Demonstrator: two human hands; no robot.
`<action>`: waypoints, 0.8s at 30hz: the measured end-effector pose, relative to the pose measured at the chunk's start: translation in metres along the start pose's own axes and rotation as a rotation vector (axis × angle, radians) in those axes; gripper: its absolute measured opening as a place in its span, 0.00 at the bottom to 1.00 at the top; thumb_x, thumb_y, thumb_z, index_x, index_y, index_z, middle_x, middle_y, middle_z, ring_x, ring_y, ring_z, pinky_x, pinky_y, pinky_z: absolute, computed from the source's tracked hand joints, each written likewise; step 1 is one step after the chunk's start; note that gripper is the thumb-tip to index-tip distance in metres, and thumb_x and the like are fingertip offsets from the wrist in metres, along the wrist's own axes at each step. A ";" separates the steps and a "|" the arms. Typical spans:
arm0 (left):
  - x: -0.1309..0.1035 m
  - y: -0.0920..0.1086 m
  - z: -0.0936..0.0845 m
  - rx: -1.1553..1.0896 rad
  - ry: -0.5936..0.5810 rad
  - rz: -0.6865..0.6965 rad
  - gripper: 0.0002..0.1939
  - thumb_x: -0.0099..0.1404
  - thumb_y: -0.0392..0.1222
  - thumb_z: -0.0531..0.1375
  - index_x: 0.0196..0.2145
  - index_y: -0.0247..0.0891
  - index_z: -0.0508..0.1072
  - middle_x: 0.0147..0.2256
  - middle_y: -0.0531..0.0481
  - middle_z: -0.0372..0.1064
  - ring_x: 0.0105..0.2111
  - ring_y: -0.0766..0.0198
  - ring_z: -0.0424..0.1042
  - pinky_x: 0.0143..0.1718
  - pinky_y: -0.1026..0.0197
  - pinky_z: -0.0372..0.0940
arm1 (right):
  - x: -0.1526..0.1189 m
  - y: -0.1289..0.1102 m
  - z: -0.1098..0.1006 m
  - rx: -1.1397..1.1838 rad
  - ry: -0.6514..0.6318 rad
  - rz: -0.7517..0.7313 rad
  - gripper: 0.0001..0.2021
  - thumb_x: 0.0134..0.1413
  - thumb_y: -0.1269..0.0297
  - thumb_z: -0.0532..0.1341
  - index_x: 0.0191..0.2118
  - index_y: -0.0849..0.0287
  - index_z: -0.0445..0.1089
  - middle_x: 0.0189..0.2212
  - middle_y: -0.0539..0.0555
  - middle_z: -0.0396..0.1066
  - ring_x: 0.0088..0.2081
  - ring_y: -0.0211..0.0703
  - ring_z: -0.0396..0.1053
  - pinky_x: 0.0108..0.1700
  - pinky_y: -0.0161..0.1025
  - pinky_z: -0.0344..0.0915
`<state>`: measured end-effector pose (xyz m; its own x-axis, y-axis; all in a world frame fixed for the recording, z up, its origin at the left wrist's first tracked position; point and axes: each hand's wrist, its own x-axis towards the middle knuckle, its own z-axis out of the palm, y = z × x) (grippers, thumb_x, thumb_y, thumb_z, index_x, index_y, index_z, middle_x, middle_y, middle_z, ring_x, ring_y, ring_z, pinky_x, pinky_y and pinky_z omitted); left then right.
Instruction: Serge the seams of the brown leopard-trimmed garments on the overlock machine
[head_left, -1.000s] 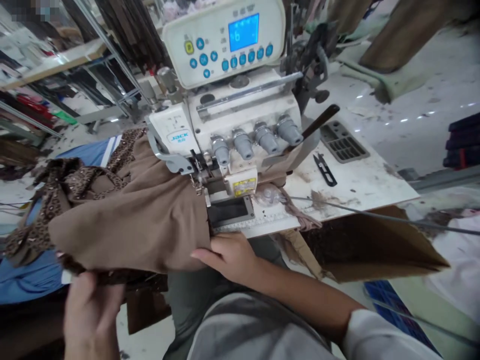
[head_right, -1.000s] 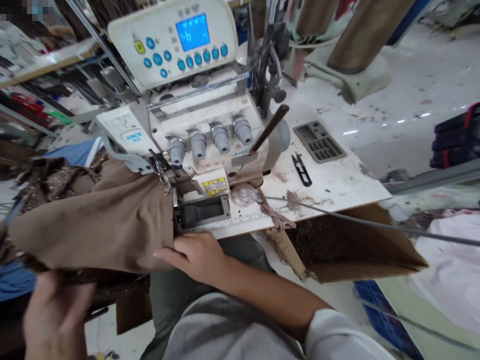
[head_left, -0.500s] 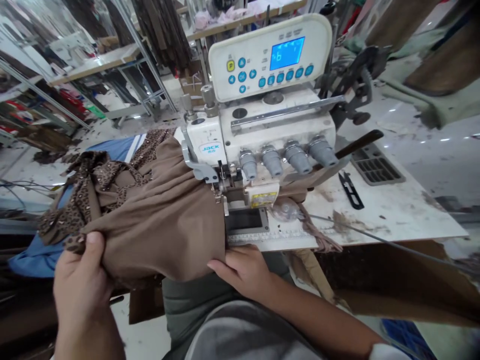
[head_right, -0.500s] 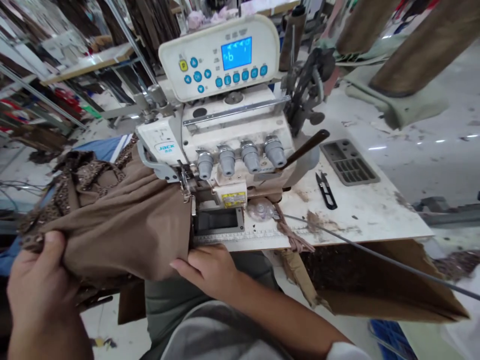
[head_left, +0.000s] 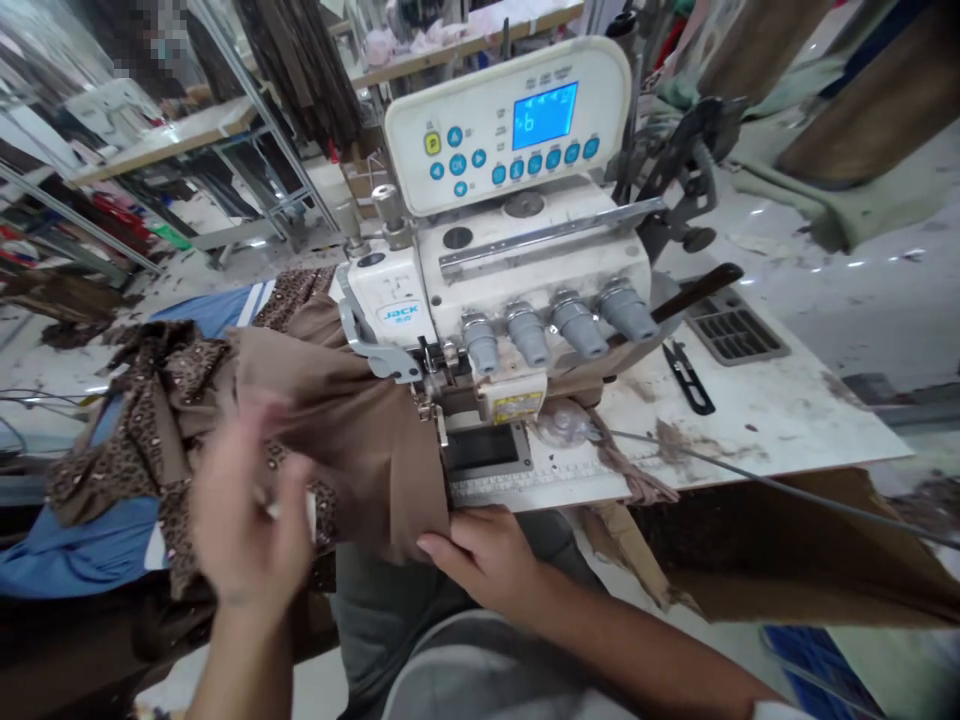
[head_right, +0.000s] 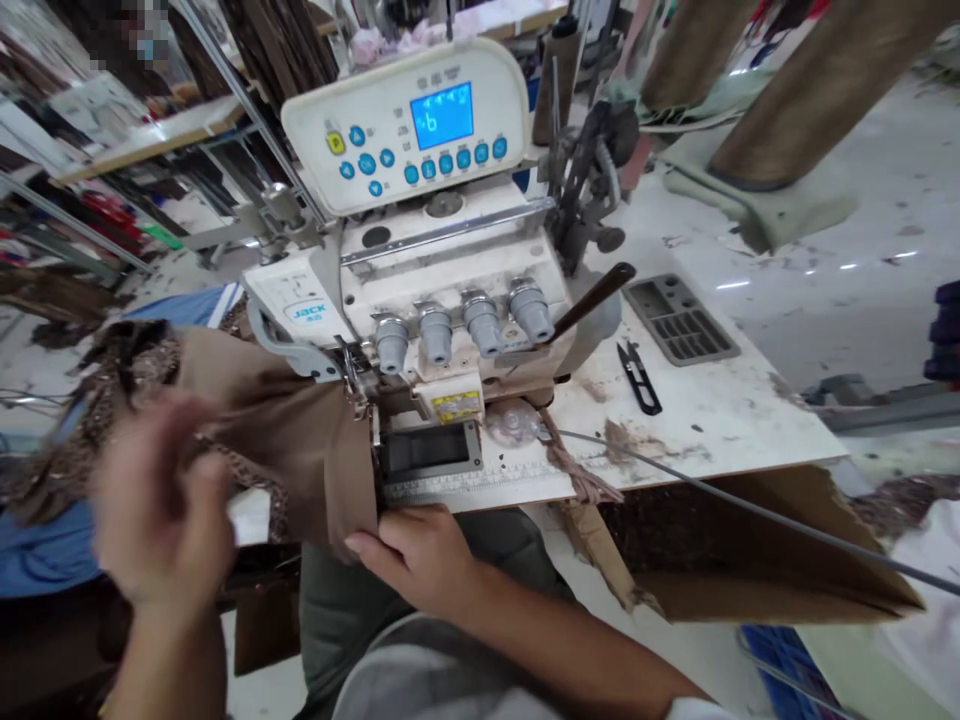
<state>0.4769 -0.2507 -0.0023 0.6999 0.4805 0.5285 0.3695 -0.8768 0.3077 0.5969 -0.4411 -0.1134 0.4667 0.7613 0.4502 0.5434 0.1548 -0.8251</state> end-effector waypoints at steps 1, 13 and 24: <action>-0.006 0.007 0.008 -0.045 -0.096 0.063 0.27 0.75 0.42 0.57 0.69 0.46 0.63 0.64 0.46 0.68 0.67 0.52 0.63 0.71 0.46 0.57 | -0.001 0.000 0.000 0.010 -0.014 -0.004 0.31 0.78 0.49 0.51 0.20 0.58 0.61 0.16 0.47 0.63 0.19 0.33 0.60 0.26 0.35 0.51; 0.070 -0.007 0.043 -0.064 -0.347 0.028 0.20 0.77 0.49 0.53 0.58 0.41 0.77 0.65 0.47 0.69 0.66 0.53 0.65 0.70 0.50 0.57 | 0.012 -0.004 -0.006 0.159 -0.023 0.142 0.26 0.71 0.59 0.59 0.21 0.57 0.50 0.18 0.42 0.46 0.20 0.31 0.51 0.25 0.34 0.46; 0.077 -0.014 0.054 -0.134 0.161 0.027 0.16 0.75 0.42 0.57 0.55 0.41 0.78 0.55 0.47 0.78 0.57 0.57 0.75 0.63 0.55 0.65 | 0.038 -0.002 -0.011 0.445 -0.012 0.376 0.24 0.72 0.48 0.59 0.25 0.53 0.58 0.21 0.48 0.74 0.28 0.45 0.80 0.27 0.33 0.69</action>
<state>0.5583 -0.2026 -0.0091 0.5974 0.4634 0.6545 0.2598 -0.8840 0.3888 0.6214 -0.4195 -0.0903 0.5619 0.8215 0.0967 -0.0046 0.1200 -0.9928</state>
